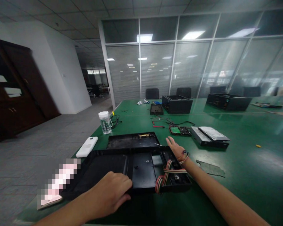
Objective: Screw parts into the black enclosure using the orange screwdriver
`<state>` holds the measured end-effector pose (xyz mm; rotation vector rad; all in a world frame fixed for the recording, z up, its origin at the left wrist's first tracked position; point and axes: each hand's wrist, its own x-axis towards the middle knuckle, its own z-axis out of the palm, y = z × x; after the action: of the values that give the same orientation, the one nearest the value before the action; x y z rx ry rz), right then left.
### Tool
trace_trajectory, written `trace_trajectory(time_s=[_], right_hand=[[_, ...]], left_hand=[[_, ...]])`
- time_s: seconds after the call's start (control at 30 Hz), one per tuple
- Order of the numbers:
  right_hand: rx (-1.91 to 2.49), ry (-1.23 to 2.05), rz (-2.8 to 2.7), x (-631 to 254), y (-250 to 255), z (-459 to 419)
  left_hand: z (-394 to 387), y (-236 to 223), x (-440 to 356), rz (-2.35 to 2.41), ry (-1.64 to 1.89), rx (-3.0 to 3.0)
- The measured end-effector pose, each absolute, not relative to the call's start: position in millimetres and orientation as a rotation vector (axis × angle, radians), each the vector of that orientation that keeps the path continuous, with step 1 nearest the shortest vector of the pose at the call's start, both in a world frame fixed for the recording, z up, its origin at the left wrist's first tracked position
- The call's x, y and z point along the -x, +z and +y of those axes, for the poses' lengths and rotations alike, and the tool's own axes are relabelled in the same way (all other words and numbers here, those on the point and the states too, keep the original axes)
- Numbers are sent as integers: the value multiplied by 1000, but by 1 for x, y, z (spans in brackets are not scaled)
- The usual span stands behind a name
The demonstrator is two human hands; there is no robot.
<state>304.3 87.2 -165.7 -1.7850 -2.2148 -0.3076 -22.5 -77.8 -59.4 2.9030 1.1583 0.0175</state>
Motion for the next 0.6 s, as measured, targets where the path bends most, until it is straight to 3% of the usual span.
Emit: trace_trajectory(time_s=[0.2,0.47,0.6], right_hand=[[2100,-352,-1981,-365,-173,110],[1787,74,-2041,-338,-168,99],[1690,68,-2279,-308,-161,85]], left_hand=[[-76,-92,20,1189,-147,-2856],[-21,-76,11,1427,-510,-2644],[30,-76,-1,1244,-276,-2601]])
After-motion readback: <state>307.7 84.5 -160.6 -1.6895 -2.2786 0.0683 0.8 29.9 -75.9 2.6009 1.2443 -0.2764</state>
